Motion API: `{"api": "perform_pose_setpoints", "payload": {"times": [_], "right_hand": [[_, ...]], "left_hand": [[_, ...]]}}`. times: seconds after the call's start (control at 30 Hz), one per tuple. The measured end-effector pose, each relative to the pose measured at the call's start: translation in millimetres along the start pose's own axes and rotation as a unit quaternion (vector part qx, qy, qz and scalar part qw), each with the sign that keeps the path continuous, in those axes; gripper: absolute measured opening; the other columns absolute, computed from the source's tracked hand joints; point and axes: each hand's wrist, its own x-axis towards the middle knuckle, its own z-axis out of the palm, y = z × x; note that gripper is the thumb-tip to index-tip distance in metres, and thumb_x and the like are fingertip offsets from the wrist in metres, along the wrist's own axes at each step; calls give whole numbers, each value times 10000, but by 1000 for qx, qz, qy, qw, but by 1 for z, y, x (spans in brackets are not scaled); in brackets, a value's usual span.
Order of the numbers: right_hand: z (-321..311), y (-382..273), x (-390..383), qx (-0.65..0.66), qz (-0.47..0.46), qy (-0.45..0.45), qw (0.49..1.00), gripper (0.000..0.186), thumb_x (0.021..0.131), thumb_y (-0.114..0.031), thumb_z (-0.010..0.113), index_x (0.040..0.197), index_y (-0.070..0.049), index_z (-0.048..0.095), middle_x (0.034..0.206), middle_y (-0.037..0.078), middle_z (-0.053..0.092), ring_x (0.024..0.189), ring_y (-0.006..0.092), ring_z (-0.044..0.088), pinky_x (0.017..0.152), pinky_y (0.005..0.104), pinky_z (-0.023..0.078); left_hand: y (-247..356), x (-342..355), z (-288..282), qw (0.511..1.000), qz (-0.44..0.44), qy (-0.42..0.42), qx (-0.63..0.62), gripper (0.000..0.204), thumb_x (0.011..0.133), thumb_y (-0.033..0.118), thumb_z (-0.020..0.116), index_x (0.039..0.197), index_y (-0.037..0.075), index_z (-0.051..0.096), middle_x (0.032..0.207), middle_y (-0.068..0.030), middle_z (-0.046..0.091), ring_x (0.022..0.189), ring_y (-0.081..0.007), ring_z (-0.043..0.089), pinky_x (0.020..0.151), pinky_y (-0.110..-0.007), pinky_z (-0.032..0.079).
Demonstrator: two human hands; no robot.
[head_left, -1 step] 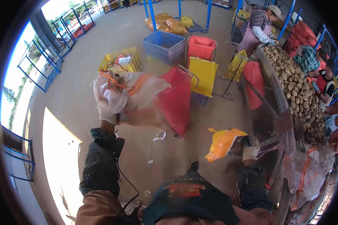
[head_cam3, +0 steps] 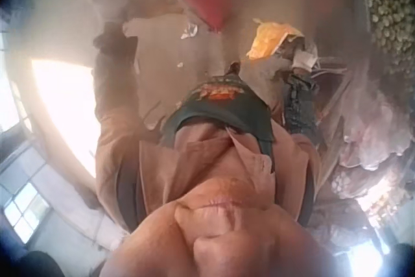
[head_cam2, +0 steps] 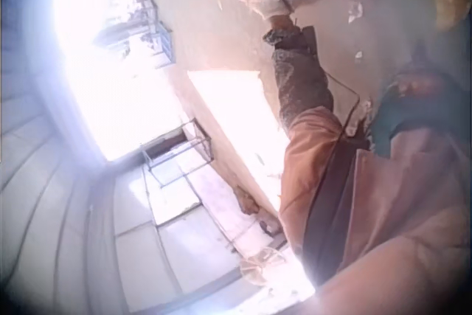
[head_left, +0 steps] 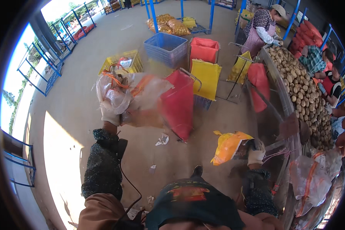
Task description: The recorder is sorting potatoes from a bulk bag and placing them into smaller plastic bags for distribution.
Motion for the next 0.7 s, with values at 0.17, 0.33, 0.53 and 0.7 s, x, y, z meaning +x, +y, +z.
{"api": "perform_pose_setpoints", "payload": {"times": [0.17,0.33,0.53,0.7], "right_hand": [[13,31,43,-5,41,14,999,228,751,-117,600,952,-20,649,967,144,654,935,323,612,854,389,482],[27,33,73,-14,76,18,997,234,742,-95,609,956,-13,650,991,164,645,947,325,607,866,394,481],[41,9,96,-64,64,35,995,193,729,-61,611,911,-9,651,923,150,656,893,335,619,839,387,491],[69,-17,122,-76,98,17,992,182,728,-38,603,900,-8,654,912,145,659,877,334,623,834,387,491]], "left_hand": [[-77,45,61,858,50,-216,463,410,823,286,576,1156,51,530,1110,-120,592,1033,-287,551,884,-396,432],[-158,66,128,735,136,-330,577,385,809,326,536,1112,91,568,1077,-119,609,1045,-313,535,888,-405,408],[-253,61,229,933,-190,-294,-83,303,809,119,531,1094,38,592,1109,-155,604,1024,-331,562,903,-353,440],[-258,50,264,682,-181,-621,340,382,760,200,621,1118,70,596,1149,-191,587,1092,-316,556,892,-384,456]]}}
